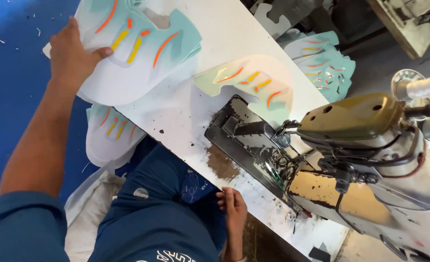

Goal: The person uses a sewing machine to stitch the edges of light blue and white face masks with orange and yellow markings. They guide the masks under the needle, cut the thread, and repeat the process for multiple masks.

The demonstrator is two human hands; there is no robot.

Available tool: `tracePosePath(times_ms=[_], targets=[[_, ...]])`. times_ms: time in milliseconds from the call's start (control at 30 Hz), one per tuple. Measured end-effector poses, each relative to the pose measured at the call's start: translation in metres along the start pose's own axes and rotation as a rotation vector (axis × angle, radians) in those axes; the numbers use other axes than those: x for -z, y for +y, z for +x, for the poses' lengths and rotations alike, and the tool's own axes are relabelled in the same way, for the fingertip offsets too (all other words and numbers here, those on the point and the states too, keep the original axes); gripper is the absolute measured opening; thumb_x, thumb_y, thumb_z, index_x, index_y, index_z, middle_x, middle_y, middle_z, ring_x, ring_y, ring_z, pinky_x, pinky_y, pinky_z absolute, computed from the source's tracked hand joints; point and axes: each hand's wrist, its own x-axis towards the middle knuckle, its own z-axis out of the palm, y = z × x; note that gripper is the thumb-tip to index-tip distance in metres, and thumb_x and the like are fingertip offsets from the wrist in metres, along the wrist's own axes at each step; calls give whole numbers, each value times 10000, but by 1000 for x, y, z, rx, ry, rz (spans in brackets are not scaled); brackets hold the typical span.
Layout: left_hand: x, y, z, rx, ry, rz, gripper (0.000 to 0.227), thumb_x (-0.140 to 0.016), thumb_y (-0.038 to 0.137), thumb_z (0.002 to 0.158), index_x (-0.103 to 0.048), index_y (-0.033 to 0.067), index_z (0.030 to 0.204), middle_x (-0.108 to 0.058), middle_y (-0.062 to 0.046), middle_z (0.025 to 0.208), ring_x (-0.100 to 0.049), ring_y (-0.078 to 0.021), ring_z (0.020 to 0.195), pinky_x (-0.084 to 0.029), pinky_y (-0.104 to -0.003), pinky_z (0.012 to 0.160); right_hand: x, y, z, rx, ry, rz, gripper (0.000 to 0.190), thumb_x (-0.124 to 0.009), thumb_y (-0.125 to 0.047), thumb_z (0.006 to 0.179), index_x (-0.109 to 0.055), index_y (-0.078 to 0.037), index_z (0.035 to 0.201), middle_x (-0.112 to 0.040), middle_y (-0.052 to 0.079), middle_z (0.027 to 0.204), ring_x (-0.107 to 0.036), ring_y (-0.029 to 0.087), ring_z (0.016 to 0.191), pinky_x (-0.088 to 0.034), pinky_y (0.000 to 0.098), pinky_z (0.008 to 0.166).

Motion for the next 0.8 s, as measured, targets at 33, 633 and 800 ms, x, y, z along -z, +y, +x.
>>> tracePosePath(times_ms=[33,633,800], targets=[[-7,-8,-1,50,-111,-76,1044,-893,450,890,-312,-89,1570,-534,-315,1476,-484,-490,1310,-373,-561,1087,-7,-7,-1,27,-34,-44,341,-565,-305,1028,-739,-21,1106,-784,71,894,-632,85,695,-502,228,626],[117,84,-50,75,-221,-863,461,-888,148,907,-671,4,1288,-717,-101,1158,-680,-238,1065,-541,-379,944,-57,-87,-40,276,-312,-335,339,-696,-229,962,-655,-39,1239,-679,76,1024,-628,162,911,-512,287,804],[118,135,-175,431,-544,-1544,436,-789,-36,786,-669,64,1193,-726,-25,1135,-683,-135,1052,-579,-332,936,-40,-87,-21,423,-284,172,694,-706,-286,943,-367,-86,1514,-512,92,1461,-541,188,1297,-467,334,1049]])
